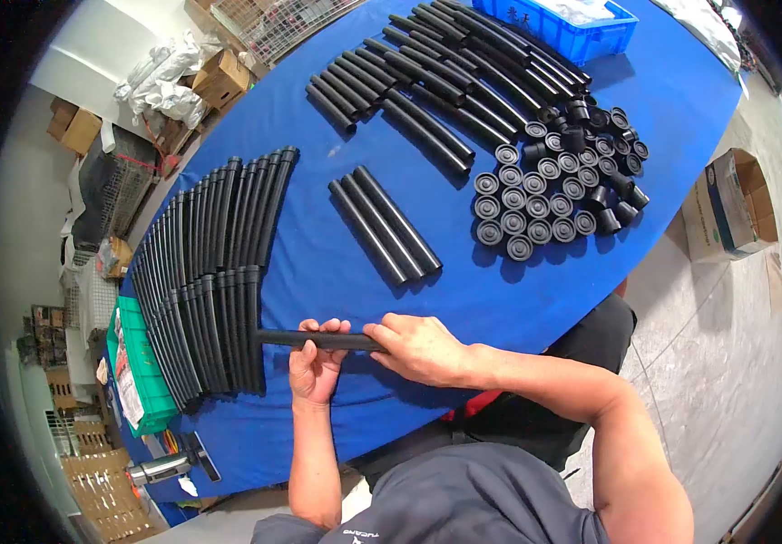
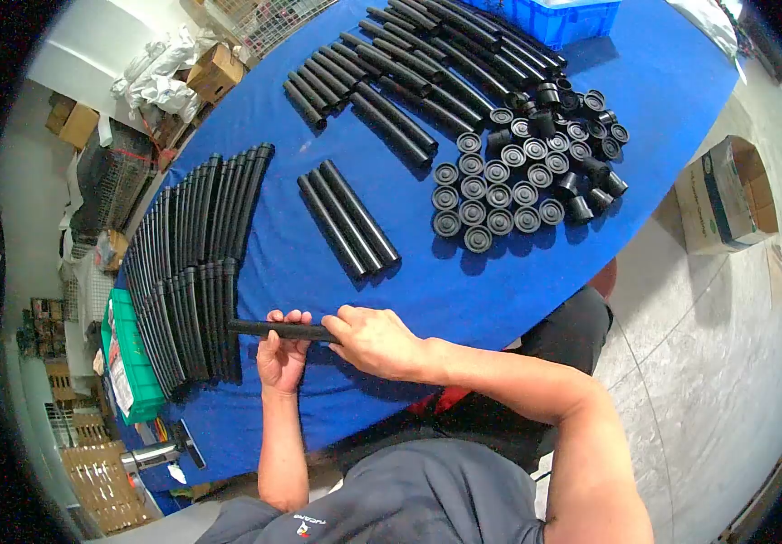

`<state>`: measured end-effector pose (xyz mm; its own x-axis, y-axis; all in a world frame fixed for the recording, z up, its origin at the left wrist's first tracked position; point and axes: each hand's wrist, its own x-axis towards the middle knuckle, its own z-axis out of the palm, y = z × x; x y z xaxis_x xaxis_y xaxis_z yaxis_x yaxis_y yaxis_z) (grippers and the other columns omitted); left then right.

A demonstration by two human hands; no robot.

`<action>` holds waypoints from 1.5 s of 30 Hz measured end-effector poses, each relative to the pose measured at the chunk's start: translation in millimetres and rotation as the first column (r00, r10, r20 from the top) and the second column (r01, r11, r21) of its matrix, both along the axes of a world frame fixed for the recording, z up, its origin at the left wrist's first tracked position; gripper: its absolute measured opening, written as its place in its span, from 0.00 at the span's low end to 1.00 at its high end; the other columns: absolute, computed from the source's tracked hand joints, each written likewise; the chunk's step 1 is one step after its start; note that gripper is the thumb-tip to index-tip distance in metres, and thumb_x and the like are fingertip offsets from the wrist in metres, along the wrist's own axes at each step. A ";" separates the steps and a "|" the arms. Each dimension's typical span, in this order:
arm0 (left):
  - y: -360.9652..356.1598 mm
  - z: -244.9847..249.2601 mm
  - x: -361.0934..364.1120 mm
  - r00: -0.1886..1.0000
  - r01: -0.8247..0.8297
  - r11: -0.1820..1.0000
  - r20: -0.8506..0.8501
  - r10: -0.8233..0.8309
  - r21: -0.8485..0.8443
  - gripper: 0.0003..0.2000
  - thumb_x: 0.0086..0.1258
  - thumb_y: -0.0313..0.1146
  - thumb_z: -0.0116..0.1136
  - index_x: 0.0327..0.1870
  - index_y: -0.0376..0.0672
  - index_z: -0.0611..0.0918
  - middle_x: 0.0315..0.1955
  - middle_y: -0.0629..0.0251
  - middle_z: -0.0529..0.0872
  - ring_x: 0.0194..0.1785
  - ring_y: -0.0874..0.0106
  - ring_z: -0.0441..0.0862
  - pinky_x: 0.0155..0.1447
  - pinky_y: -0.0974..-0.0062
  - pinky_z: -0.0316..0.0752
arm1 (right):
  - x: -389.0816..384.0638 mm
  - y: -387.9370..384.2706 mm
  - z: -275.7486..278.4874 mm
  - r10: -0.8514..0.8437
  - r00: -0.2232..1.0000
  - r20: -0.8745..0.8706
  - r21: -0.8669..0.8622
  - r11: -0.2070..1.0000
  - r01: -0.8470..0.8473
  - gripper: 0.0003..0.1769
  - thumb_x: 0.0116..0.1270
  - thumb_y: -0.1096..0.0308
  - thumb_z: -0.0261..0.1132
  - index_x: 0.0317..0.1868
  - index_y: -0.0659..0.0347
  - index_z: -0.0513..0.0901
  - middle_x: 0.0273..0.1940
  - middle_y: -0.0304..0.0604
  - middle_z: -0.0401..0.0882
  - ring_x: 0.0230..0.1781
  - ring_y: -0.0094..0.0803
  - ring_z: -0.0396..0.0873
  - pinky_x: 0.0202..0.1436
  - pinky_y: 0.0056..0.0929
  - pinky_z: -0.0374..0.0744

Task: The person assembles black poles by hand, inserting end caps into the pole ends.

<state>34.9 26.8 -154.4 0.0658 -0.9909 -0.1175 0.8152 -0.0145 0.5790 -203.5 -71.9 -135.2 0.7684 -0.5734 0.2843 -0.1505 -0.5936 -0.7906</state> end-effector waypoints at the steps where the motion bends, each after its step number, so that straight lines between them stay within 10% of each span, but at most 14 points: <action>1: 0.1 -0.6 0.8 1.000 0.008 1.000 -0.005 -0.008 -0.008 0.16 0.74 0.26 0.64 0.59 0.39 0.75 0.61 0.45 0.83 0.71 0.47 0.75 0.74 0.48 0.75 | -0.5 -1.1 0.2 0.020 0.999 0.033 0.049 0.999 -0.022 0.20 0.68 0.62 0.71 0.53 0.66 0.79 0.38 0.54 0.81 0.40 0.53 0.84 0.41 0.49 0.81; 4: 2.2 -2.9 2.7 1.000 0.019 1.000 -0.010 -0.020 -0.019 0.16 0.74 0.25 0.64 0.59 0.39 0.75 0.60 0.43 0.83 0.71 0.45 0.76 0.74 0.46 0.75 | -5.1 -13.6 13.3 0.133 0.991 0.017 0.369 0.920 -0.130 0.18 0.69 0.58 0.69 0.43 0.67 0.81 0.33 0.60 0.84 0.37 0.59 0.84 0.43 0.53 0.81; 13: 2.3 -1.9 0.3 0.994 0.019 0.999 0.105 -0.016 -0.030 0.17 0.75 0.29 0.63 0.61 0.38 0.75 0.62 0.43 0.82 0.72 0.45 0.74 0.74 0.49 0.76 | -3.7 -11.5 9.8 0.072 0.996 0.061 0.330 0.940 -0.088 0.19 0.69 0.59 0.68 0.48 0.68 0.83 0.37 0.61 0.84 0.43 0.58 0.85 0.47 0.52 0.81; 19: -0.3 33.3 -3.2 0.898 0.141 0.904 0.333 -0.288 0.403 0.25 0.83 0.47 0.53 0.60 0.29 0.78 0.53 0.38 0.86 0.54 0.48 0.89 0.52 0.58 0.90 | -4.0 -14.8 7.7 0.023 0.998 0.060 0.396 0.917 -0.045 0.19 0.70 0.59 0.66 0.49 0.69 0.83 0.38 0.61 0.84 0.42 0.58 0.85 0.47 0.51 0.80; 21: 5.3 56.3 -19.7 0.657 0.143 0.784 0.534 -0.532 0.605 0.32 0.80 0.57 0.52 0.55 0.26 0.82 0.43 0.41 0.90 0.45 0.55 0.92 0.45 0.65 0.89 | -4.2 -18.3 12.0 0.040 0.999 -0.029 0.432 0.902 -0.024 0.19 0.70 0.59 0.66 0.49 0.70 0.83 0.39 0.62 0.84 0.43 0.58 0.84 0.48 0.51 0.80; 23: 7.8 97.1 -27.5 0.535 0.344 0.756 0.546 -0.645 0.556 0.34 0.78 0.60 0.54 0.54 0.26 0.82 0.40 0.42 0.90 0.44 0.55 0.92 0.45 0.65 0.89 | -4.1 -21.6 9.9 0.046 0.998 -0.043 0.397 0.918 -0.025 0.19 0.69 0.59 0.66 0.49 0.70 0.84 0.39 0.62 0.84 0.44 0.58 0.84 0.49 0.51 0.80; 25: -1.7 140.8 -37.9 0.496 0.252 0.966 0.849 -0.184 0.062 0.37 0.76 0.62 0.53 0.53 0.25 0.82 0.36 0.43 0.90 0.37 0.54 0.92 0.40 0.62 0.90 | -2.7 -15.5 1.3 0.088 0.996 0.005 0.303 0.949 -0.086 0.19 0.69 0.59 0.66 0.49 0.69 0.84 0.39 0.62 0.84 0.44 0.59 0.84 0.49 0.51 0.80; 28: -44.1 216.3 -50.4 0.979 0.047 0.861 0.197 0.062 -0.507 0.40 0.73 0.68 0.52 0.73 0.40 0.73 0.67 0.37 0.77 0.75 0.41 0.69 0.77 0.38 0.64 | -1.0 -14.4 -1.6 0.131 0.991 -0.015 0.278 0.953 -0.122 0.18 0.68 0.60 0.67 0.47 0.69 0.84 0.37 0.61 0.83 0.42 0.59 0.83 0.47 0.52 0.79; 30: -62.4 255.5 -63.7 0.953 -0.014 0.740 0.216 0.214 -0.672 0.44 0.75 0.69 0.45 0.76 0.36 0.68 0.70 0.36 0.73 0.75 0.39 0.69 0.77 0.42 0.65 | -0.8 -14.6 5.6 0.125 0.992 -0.031 0.286 0.952 -0.111 0.18 0.68 0.61 0.67 0.46 0.70 0.84 0.35 0.60 0.82 0.39 0.58 0.83 0.44 0.50 0.78; 45: -66.6 259.0 -55.7 0.885 0.060 0.799 0.402 0.235 -0.598 0.43 0.75 0.69 0.45 0.75 0.36 0.69 0.70 0.36 0.74 0.74 0.40 0.70 0.77 0.42 0.65 | 0.3 -17.5 7.6 0.124 0.990 -0.074 0.261 0.960 -0.101 0.19 0.68 0.59 0.67 0.48 0.69 0.85 0.32 0.59 0.83 0.33 0.52 0.83 0.39 0.48 0.78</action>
